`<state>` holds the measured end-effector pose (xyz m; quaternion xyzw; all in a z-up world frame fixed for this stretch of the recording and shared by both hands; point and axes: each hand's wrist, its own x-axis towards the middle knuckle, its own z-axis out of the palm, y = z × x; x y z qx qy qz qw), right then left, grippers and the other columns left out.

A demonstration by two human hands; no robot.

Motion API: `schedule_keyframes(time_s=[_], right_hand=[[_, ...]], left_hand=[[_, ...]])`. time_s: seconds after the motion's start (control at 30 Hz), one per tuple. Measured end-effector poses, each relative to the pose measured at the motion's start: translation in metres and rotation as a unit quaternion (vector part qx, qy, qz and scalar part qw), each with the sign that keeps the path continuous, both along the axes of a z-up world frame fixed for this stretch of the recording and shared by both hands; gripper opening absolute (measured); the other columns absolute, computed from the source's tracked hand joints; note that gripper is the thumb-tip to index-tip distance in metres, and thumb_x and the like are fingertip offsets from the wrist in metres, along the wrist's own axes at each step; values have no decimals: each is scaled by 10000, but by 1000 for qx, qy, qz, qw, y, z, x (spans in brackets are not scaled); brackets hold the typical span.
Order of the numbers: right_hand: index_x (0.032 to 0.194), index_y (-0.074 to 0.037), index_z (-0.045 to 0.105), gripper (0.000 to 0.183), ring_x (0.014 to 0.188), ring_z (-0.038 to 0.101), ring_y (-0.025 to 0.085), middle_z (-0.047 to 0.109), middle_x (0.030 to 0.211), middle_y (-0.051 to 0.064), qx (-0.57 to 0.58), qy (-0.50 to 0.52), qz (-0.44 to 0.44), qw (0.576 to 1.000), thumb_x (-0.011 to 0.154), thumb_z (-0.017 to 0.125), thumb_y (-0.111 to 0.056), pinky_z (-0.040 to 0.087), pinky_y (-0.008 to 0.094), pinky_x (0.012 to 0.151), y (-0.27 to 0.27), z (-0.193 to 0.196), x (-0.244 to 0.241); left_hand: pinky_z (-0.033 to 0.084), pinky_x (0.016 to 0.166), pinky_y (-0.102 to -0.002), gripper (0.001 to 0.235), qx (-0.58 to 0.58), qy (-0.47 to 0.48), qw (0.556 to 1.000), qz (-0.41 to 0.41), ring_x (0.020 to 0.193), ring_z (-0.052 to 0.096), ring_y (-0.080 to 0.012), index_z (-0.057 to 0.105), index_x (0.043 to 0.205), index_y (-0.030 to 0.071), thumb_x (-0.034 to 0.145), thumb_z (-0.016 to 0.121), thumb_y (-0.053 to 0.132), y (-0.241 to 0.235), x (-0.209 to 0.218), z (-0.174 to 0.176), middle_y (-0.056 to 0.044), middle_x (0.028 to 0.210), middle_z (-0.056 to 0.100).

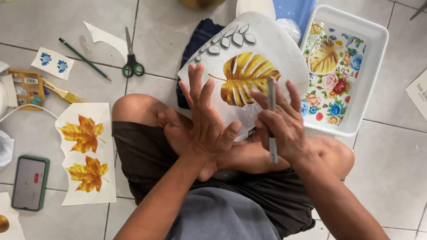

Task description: The person sits on the floor and uses a craft knife to carve a monstera leaf design into a white cylindrical object. They carefully trace the leaf's veins and edges, occasionally rotating the object to access different angles.

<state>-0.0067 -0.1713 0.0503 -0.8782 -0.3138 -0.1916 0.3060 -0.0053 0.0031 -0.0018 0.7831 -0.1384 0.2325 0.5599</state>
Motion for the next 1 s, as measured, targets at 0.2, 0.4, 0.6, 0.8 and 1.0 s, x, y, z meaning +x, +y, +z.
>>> schedule_keyframes(time_s=[0.2, 0.4, 0.6, 0.8, 1.0], right_hand=[[885, -28, 512, 195, 1253, 564, 486, 669, 1227, 195, -38, -9, 29, 999, 1025, 436, -140, 235, 584, 1155, 18, -3, 10], [875, -34, 517, 174, 1224, 599, 480, 680, 1206, 185, -25, -16, 14, 999, 1014, 468, -126, 231, 593, 1156, 19, -4, 12], [889, -33, 511, 191, 1260, 566, 478, 664, 1230, 183, -24, -8, 14, 1000, 1028, 436, -140, 230, 602, 1156, 22, -3, 15], [955, -72, 571, 122, 1280, 569, 424, 664, 1214, 157, 62, -8, -53, 997, 1024, 508, -151, 281, 563, 1202, 13, -13, 9], [1019, 7, 454, 235, 1227, 586, 453, 625, 1179, 257, 150, 5, -128, 980, 1077, 420, -218, 475, 551, 1108, 3, 7, -12]], left_hand=[[-98, 1288, -699, 727, 2, 28, 1000, 0, 1616, -4, -371, 95, 1586, 231, 1027, 283, 657, 2, -2, 4, -188, 1679, 42], [-69, 1296, -703, 731, 13, 30, 999, 4, 1614, 26, -387, 106, 1574, 207, 1021, 320, 633, 2, -2, 5, -197, 1674, 62], [-66, 1292, -698, 732, 17, 41, 999, 5, 1606, 40, -419, 142, 1552, 189, 1002, 362, 618, 2, -3, 7, -212, 1663, 84], [-38, 1294, -705, 747, 32, 40, 999, 9, 1604, 48, -420, 156, 1552, 206, 985, 353, 652, 4, -2, 7, -208, 1661, 103], [-49, 1195, -742, 615, 218, 40, 975, -19, 1524, 87, -465, 480, 1390, 272, 926, 320, 643, 8, 2, 11, -230, 1582, 162]])
